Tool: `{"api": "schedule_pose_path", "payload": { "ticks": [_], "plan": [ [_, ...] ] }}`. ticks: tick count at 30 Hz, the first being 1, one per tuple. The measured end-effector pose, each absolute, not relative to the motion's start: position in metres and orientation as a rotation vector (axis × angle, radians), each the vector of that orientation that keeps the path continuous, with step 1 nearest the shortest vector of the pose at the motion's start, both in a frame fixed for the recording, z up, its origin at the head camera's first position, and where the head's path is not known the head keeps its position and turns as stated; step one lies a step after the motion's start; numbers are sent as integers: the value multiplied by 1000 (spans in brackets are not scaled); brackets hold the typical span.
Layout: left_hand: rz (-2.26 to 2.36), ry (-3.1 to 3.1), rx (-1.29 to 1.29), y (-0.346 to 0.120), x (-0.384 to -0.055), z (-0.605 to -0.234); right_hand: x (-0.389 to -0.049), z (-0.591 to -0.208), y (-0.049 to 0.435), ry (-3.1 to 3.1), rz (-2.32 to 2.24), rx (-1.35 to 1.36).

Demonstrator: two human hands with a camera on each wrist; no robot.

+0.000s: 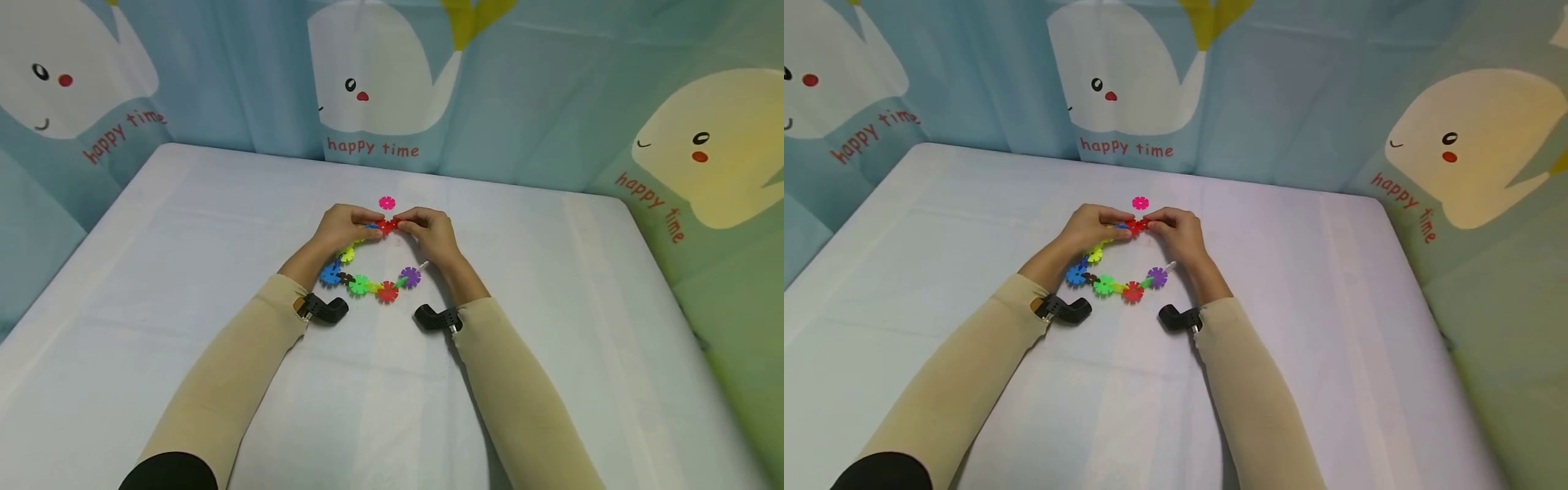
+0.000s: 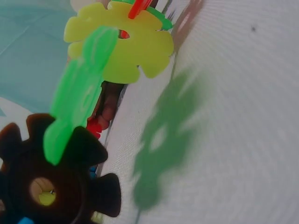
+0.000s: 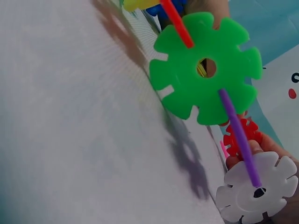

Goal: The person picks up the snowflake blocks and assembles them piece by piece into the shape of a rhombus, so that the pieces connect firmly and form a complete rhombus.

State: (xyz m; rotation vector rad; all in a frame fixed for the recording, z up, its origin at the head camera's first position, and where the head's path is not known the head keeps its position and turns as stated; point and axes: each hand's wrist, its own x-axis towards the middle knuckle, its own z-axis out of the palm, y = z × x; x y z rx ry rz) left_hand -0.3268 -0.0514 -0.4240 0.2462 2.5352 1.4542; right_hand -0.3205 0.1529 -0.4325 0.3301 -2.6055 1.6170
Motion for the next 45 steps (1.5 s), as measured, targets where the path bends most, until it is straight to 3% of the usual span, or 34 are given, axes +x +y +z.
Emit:
{"api": "schedule_pose_path", "payload": {
  "ticks": [35, 45],
  "plan": [
    [1500, 2590, 175, -58, -330, -422, -318, -431, 163, -2551, 1721, 277],
    [1447, 2645, 178, -63, -331, -422, -341, -419, 168, -2673, 1802, 227]
  ]
}}
